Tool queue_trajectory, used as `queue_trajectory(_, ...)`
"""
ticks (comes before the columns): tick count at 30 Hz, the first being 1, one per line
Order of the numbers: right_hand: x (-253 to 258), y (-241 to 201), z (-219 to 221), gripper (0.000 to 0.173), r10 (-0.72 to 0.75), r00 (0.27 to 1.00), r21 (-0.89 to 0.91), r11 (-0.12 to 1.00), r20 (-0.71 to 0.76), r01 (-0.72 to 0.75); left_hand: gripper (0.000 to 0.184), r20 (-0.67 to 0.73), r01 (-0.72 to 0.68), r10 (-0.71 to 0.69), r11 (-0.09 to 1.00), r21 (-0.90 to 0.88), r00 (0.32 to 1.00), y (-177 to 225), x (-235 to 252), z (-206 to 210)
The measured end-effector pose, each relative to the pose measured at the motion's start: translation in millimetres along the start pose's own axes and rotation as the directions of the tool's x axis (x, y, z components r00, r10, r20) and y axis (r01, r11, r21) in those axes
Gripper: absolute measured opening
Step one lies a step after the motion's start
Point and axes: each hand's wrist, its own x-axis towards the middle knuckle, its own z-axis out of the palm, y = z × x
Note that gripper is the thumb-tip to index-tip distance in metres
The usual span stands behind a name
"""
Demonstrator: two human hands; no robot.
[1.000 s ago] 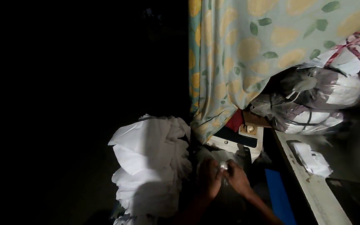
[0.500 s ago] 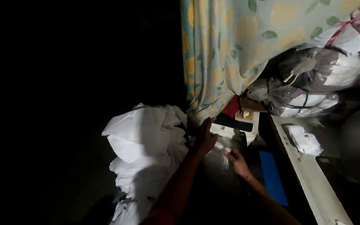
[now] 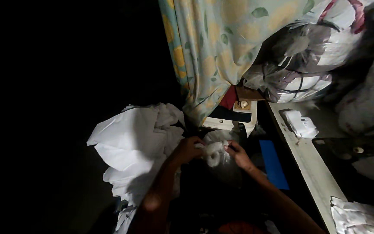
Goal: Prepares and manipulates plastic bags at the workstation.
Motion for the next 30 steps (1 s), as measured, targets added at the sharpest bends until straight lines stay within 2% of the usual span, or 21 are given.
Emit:
queue_trajectory(2,1.1,-1.3,0.3,0.029,-0.097,0.989,-0.032,0.994,0.11,0.101,0.027,0.163,-0.115,0.131,0.988,-0.103,0.978,2.9,-12.5,-18.6)
queue_trajectory(3,1.7,-4.6,1.9,0.029,-0.115,0.982,-0.059,0.99,0.15,0.126,0.026,0.197,-0.158,0.194,0.97,-0.185,0.961,-1.2,-13.0,-22.6)
queue_trajectory(5,1.0,-11.2,4.3,0.032,-0.092,0.981,-0.05,0.994,0.169,0.102,0.025,0.135,-0.17,0.242,0.9,-0.402,0.961,-13.8,-3.4,-22.2)
queue_trajectory(6,-3.1,-16.0,4.3,0.033,-0.048,0.986,0.009,0.999,0.162,0.047,0.023,0.051,-0.143,0.201,0.834,-0.533,0.978,-19.0,4.3,-19.5)
queue_trajectory(7,-13.0,-24.1,3.7,0.035,0.017,0.989,0.096,0.995,0.147,-0.031,0.022,-0.041,-0.097,0.095,0.729,-0.678,0.995,-20.3,13.0,-15.6)
queue_trajectory(8,-30.3,-37.3,3.2,0.037,0.099,0.989,0.161,0.98,0.114,-0.117,0.022,-0.116,-0.058,-0.067,0.568,-0.821,0.991,-16.2,23.6,-10.3)
queue_trajectory(9,-52.5,-53.0,1.3,0.04,0.165,0.983,0.13,0.976,0.075,-0.174,0.025,-0.164,-0.071,-0.223,0.375,-0.924,0.961,-12.2,38.0,-3.4)
queue_trajectory(10,-66.9,-68.6,1.9,0.041,0.231,0.972,-0.004,0.973,0.032,-0.231,0.034,-0.188,-0.123,-0.31,0.217,-0.968,0.932,-10.2,52.2,3.4)
queue_trajectory(11,-65.5,-89.6,10.7,0.039,0.352,0.936,-0.132,0.927,-0.011,-0.35,0.044,-0.216,-0.182,-0.337,0.131,-0.975,0.916,-9.8,64.1,10.0)
queue_trajectory(12,-50.7,-91.0,16.9,0.043,0.389,0.921,-0.225,0.897,-0.002,-0.38,0.05,-0.26,-0.233,-0.32,0.12,-0.965,0.911,-10.9,73.5,15.8)
queue_trajectory(13,-28.9,-57.4,14.3,0.045,0.232,0.972,-0.256,0.942,0.032,-0.217,0.052,-0.311,-0.265,-0.275,0.192,-0.945,0.91,-11.8,80.1,20.0)
queue_trajectory(14,-8.3,-27.2,11.8,0.044,0.126,0.991,-0.189,0.975,0.041,-0.116,0.05,-0.345,-0.268,-0.214,0.322,-0.908,0.914,-14.1,86.1,22.3)
queue_trajectory(16,6.6,-8.9,7.2,0.04,0.165,0.986,-0.035,0.986,0.037,-0.164,0.046,-0.389,-0.223,-0.165,0.596,-0.772,0.906,-20.3,97.7,23.4)
queue_trajectory(17,6.6,-8.5,5.9,0.038,0.195,0.98,0.008,0.981,0.033,-0.196,0.047,-0.393,-0.172,-0.175,0.69,-0.703,0.903,-23.9,101.7,22.9)
queue_trajectory(19,4.1,-6.6,2.5,0.035,0.183,0.982,0.055,0.981,0.05,-0.186,0.057,-0.312,-0.023,-0.24,0.76,-0.65,0.919,-32.4,104.3,23.4)
queue_trajectory(22,2.1,-1.6,-0.2,0.036,0.095,0.989,0.113,0.988,0.114,-0.108,0.071,-0.039,0.206,-0.297,0.746,-0.633,0.954,-46.9,96.2,37.6)
queue_trajectory(24,1.4,2.7,-0.6,0.039,0.033,0.988,0.138,0.989,0.153,-0.054,0.056,0.04,0.226,-0.272,0.701,-0.676,0.962,-45.0,87.2,48.6)
queue_trajectory(26,0.7,5.1,0.2,0.04,-0.007,0.985,0.146,0.989,0.171,-0.018,0.064,0.002,0.058,-0.119,0.474,-0.879,0.993,-36.1,85.7,49.7)
queue_trajectory(28,-0.5,4.1,0.7,0.043,-0.014,0.986,0.124,0.992,0.166,-0.007,0.08,-0.115,-0.129,0.075,0.207,-0.97,0.991,-18.0,92.3,44.3)
queue_trajectory(29,-0.8,2.4,1.3,0.045,-0.014,0.988,0.112,0.994,0.156,-0.003,0.078,-0.157,-0.182,0.162,0.155,-0.971,0.974,-10.0,92.6,39.6)
queue_trajectory(30,-0.1,-0.1,2.3,0.046,-0.013,0.99,0.102,0.995,0.142,-0.002,0.071,-0.2,-0.243,0.235,0.175,-0.954,0.951,-1.6,90.7,34.8)
